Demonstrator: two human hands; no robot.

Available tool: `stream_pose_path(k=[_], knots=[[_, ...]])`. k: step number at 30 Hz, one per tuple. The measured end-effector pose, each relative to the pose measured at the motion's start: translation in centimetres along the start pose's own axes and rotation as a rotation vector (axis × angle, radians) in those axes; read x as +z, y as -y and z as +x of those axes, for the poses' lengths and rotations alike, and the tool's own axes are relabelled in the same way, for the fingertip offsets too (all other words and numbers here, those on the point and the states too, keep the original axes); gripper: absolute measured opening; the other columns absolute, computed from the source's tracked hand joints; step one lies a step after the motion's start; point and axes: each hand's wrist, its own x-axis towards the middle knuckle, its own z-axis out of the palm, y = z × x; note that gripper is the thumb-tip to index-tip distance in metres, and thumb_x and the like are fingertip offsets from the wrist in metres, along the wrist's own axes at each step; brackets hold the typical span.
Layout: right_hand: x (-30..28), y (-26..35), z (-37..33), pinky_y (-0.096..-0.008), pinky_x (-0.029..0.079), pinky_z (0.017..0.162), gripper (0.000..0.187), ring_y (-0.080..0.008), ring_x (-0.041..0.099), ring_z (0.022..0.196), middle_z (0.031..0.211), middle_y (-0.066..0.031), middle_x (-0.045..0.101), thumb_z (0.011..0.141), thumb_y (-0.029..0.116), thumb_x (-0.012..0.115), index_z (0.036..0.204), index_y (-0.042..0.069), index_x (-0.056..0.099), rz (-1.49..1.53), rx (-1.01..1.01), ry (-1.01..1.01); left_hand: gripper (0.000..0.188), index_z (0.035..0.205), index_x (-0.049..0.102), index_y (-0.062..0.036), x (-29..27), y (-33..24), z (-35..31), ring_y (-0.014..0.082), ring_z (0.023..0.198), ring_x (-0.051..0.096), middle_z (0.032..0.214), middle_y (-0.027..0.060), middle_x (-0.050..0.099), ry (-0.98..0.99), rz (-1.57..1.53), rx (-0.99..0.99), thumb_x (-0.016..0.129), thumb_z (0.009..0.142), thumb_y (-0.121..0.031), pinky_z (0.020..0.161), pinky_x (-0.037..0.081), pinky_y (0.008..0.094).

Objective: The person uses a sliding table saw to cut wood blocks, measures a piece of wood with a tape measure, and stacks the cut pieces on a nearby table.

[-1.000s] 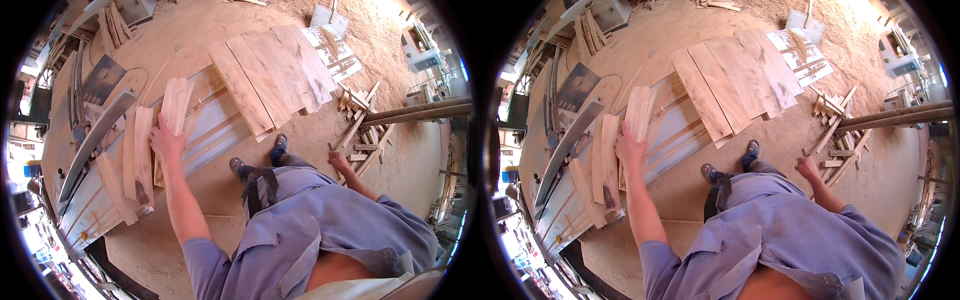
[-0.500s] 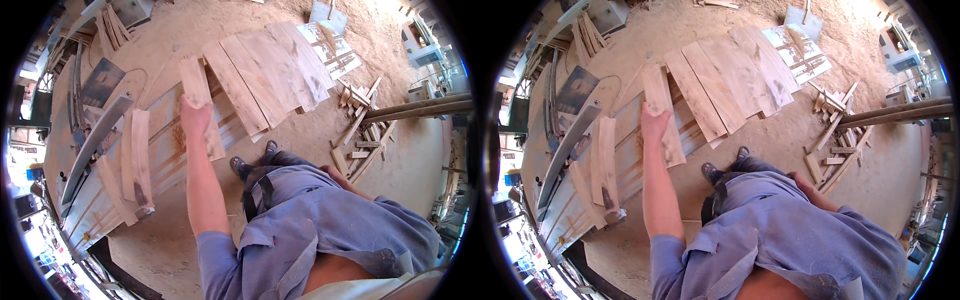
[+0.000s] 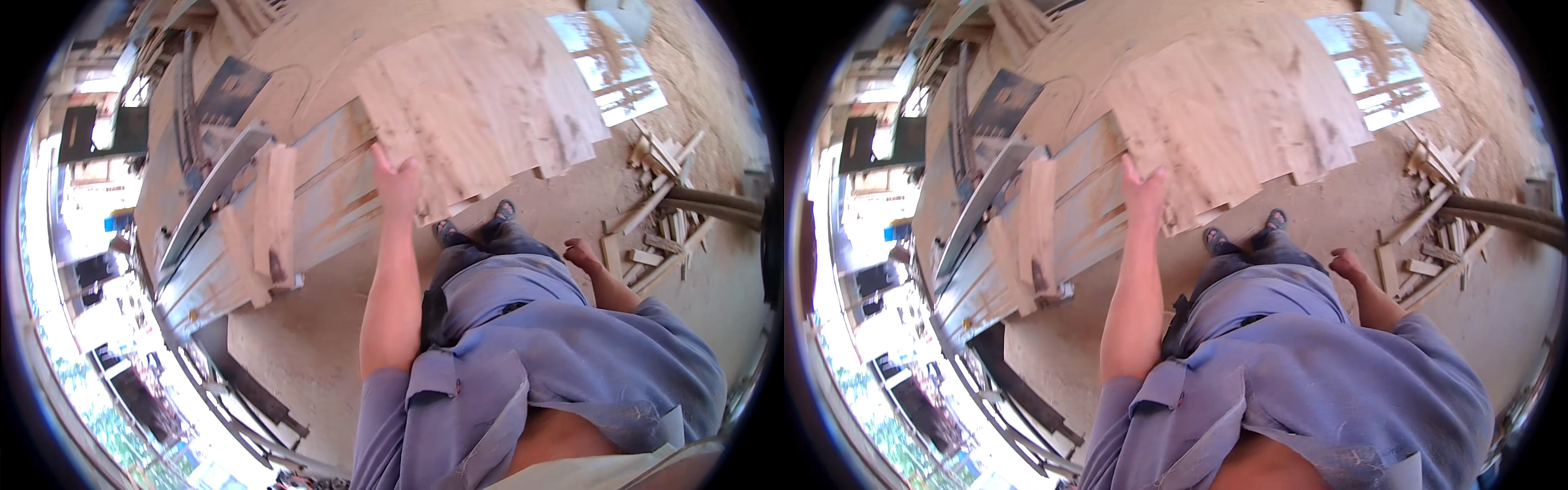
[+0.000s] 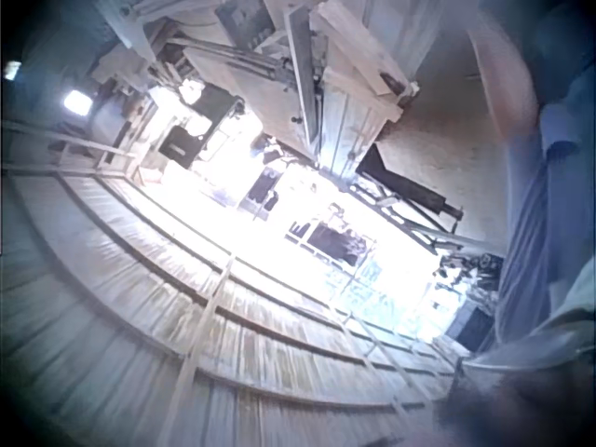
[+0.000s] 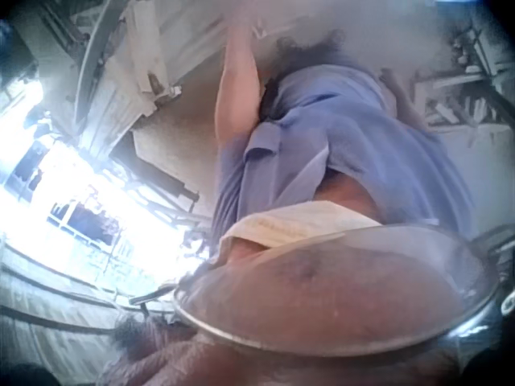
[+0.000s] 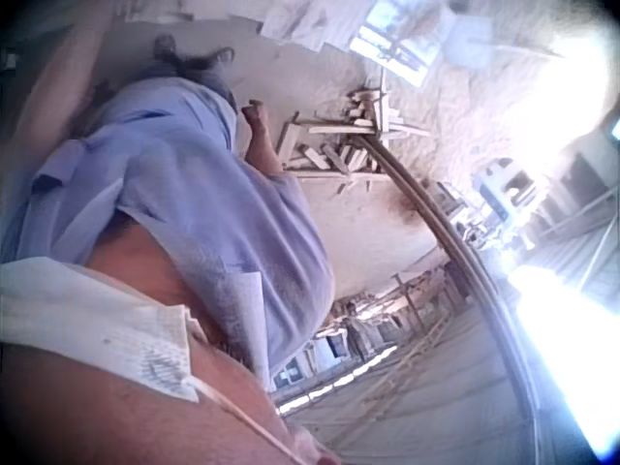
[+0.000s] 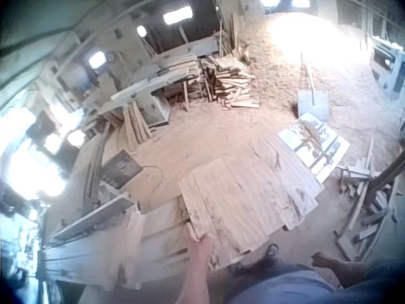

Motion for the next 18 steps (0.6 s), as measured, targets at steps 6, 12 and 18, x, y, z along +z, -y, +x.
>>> stream_pose_path(k=[6,12,18], knots=[[-2.1,5.7,0.8,-0.0359,0.057,0.073,0.056,-0.0209,0.072,0.084,0.101,-0.0164,0.077,0.080,0.012,0.067,0.135,-0.003,0.067,0.291,0.084,-0.077,0.081,0.154,0.037,0.0136,-1.5,1.9,1.6,0.0296,0.127,0.065,0.145,0.0265,0.061,-0.033,0.130,0.055,0.072,0.083,-0.004,0.107,0.050,0.0363],[0.0,12.6,-1.8,-0.0319,0.054,0.074,0.061,-0.0184,0.068,0.084,0.103,-0.0132,0.076,0.083,0.007,0.065,0.142,-0.009,0.059,0.507,-0.006,-0.171,0.075,0.146,0.054,0.0053,-13.4,1.0,4.1,0.0360,0.138,0.053,0.145,0.0243,0.059,-0.224,0.738,0.314,0.081,0.082,-0.024,0.116,0.042,0.0466],[8.7,17.0,-5.6,-0.0349,0.057,0.090,0.056,-0.0245,0.074,0.102,0.111,-0.0198,0.077,0.088,0.011,0.070,0.140,-0.006,0.061,0.454,-0.040,-0.175,0.114,0.160,0.036,-0.0062,-36.3,4.2,7.9,0.0459,0.147,0.039,0.151,0.0308,0.049,-0.176,0.970,-0.078,0.091,0.069,-0.046,0.125,0.029,0.0533]])
